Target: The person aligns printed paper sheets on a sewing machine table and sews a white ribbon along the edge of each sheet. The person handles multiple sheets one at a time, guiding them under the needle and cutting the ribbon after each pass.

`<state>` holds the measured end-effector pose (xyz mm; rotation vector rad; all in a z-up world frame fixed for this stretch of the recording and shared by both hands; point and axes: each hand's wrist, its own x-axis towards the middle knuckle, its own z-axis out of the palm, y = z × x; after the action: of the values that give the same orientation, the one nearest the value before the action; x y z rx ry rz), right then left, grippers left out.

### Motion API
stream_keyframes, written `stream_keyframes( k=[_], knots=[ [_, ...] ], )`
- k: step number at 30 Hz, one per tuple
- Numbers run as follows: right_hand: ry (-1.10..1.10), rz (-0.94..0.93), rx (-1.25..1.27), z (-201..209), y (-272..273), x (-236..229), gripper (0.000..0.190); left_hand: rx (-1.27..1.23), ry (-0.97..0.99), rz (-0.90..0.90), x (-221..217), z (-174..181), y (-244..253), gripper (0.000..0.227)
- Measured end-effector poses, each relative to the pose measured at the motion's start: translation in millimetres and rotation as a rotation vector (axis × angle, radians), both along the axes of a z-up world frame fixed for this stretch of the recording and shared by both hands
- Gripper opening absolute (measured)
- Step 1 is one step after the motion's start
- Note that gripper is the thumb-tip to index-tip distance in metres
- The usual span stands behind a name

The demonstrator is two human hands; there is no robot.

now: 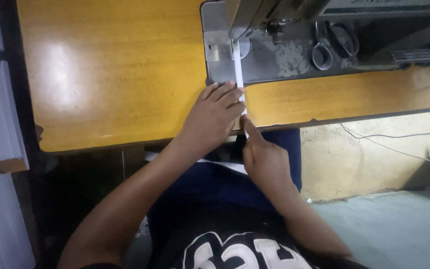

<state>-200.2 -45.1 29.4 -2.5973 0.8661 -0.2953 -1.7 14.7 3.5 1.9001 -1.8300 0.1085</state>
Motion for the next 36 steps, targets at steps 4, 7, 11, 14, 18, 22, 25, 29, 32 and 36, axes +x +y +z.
stream_keyframes(
  k=[4,7,11,14,18,22,25,29,32,36],
  knots=[
    [0.037,-0.008,-0.041,-3.3,-3.4,6.6,0.054,-0.007,0.008,-0.008,5.5,-1.5,-2.4,0.025],
    [0.033,-0.025,-0.047,-1.7,-6.9,12.2,0.052,0.039,0.032,-0.002,11.8,-2.9,-4.8,0.03],
    [0.013,-0.011,-0.039,3.9,-17.8,25.0,0.052,0.025,0.01,0.014,20.8,2.6,-14.1,0.027],
    [0.112,-0.044,0.04,8.5,-23.5,33.3,0.052,0.021,-0.017,0.03,25.5,-3.9,-19.9,0.026],
    [0.175,-0.055,0.085,10.5,-31.4,38.8,0.052,-0.025,-0.003,0.041,32.9,-23.6,-30.7,0.025],
    [0.235,-0.081,0.115,14.8,-35.9,46.6,0.051,-0.043,0.006,0.063,42.4,-10.9,-32.4,0.019],
    [0.278,-0.086,0.147,21.9,-35.7,48.2,0.055,-0.006,0.155,0.052,67.3,-13.5,-49.1,0.017],
    [0.332,-0.101,0.181,22.2,-37.5,49.8,0.054,-0.062,0.128,0.282,135.6,-11.4,-104.0,0.022],
    [0.277,-0.112,0.292,39.5,-49.3,48.9,0.054,-0.064,0.269,0.518,180.0,-12.3,-164.7,0.035],
    [0.003,-0.134,0.18,24.3,-111.5,22.3,0.031,-0.092,0.129,0.702,215.5,-25.0,-235.9,0.056]
  ],
)
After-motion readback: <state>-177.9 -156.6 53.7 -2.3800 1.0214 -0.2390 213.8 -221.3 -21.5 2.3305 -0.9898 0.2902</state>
